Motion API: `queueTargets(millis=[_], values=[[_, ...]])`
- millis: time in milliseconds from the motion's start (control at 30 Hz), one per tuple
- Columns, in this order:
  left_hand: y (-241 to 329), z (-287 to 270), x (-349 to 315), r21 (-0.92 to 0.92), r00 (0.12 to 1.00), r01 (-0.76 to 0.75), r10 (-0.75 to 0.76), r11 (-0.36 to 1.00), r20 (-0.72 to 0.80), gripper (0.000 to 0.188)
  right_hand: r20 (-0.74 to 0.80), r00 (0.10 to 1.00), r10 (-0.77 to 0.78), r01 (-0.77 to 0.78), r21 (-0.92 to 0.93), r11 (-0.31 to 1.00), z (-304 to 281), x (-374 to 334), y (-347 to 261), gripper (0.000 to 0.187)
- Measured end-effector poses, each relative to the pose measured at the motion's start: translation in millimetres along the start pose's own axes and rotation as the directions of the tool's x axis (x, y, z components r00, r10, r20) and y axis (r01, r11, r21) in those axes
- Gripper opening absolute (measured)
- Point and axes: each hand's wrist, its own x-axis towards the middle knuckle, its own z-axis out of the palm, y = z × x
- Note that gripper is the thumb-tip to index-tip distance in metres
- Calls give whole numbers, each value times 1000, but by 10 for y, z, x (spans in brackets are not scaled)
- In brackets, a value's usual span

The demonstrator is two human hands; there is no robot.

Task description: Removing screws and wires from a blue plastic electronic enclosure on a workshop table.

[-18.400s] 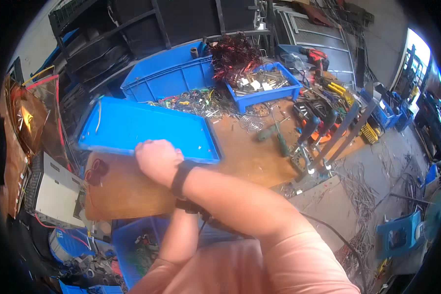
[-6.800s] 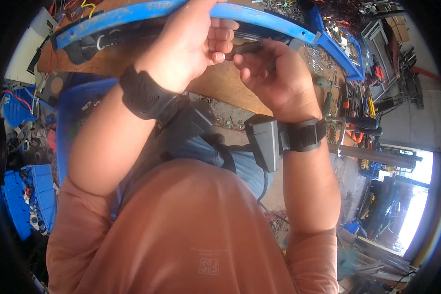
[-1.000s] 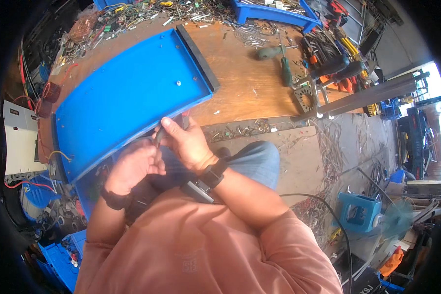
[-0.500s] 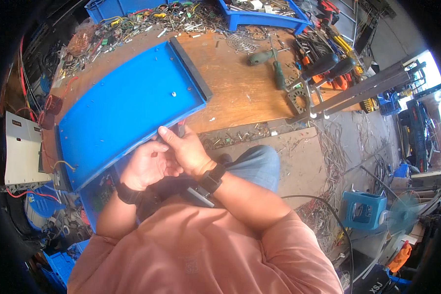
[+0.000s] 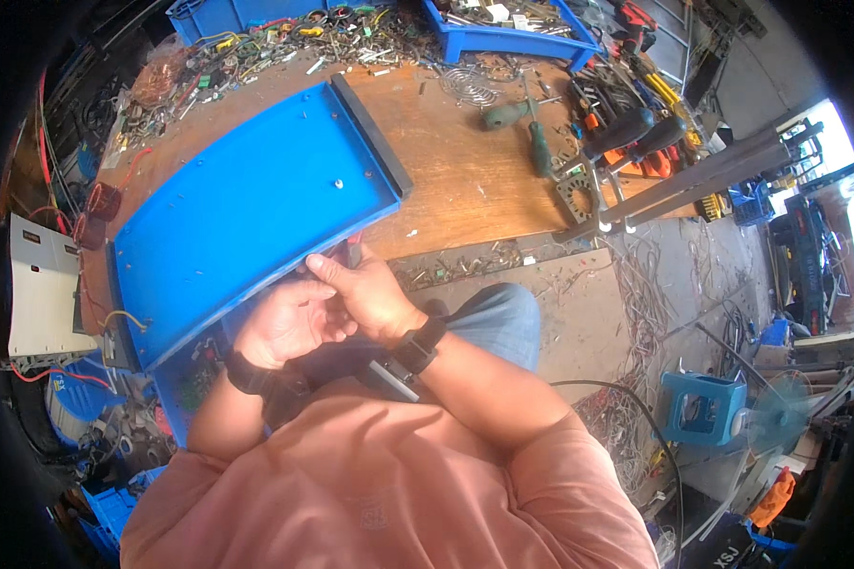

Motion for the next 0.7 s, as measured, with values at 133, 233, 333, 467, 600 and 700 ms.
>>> queueTargets(millis=[133, 233, 333, 467, 600, 700], values=[[-35, -92, 34, -81, 999, 15, -11, 997, 53, 28, -8, 999, 53, -53, 11, 999, 8, 4, -14, 31], [-10, -15, 40, -27, 999, -1, 2, 1000, 42, 27, -16, 998, 58, -58, 1, 998, 14, -18, -76, 29], [2, 65, 19, 20, 1000, 1, -1, 1000, -5, 18, 12, 994, 107, -107, -4, 994, 18, -24, -140, 31], [4, 68, 25, 27, 998, -16, 14, 1000, 54, 18, 154, 966, 208, -229, 135, 964, -76, 35, -279, 35], [-33, 33, 60, 6, 996, -24, 23, 1000, 89, 20, 36, 975, 220, -223, 129, 966, -77, 106, -316, 34], [-44, 42, 66, 4, 998, -5, 4, 1000, 67, 23, -107, 980, 169, -153, 141, 978, -38, 159, -247, 31]])
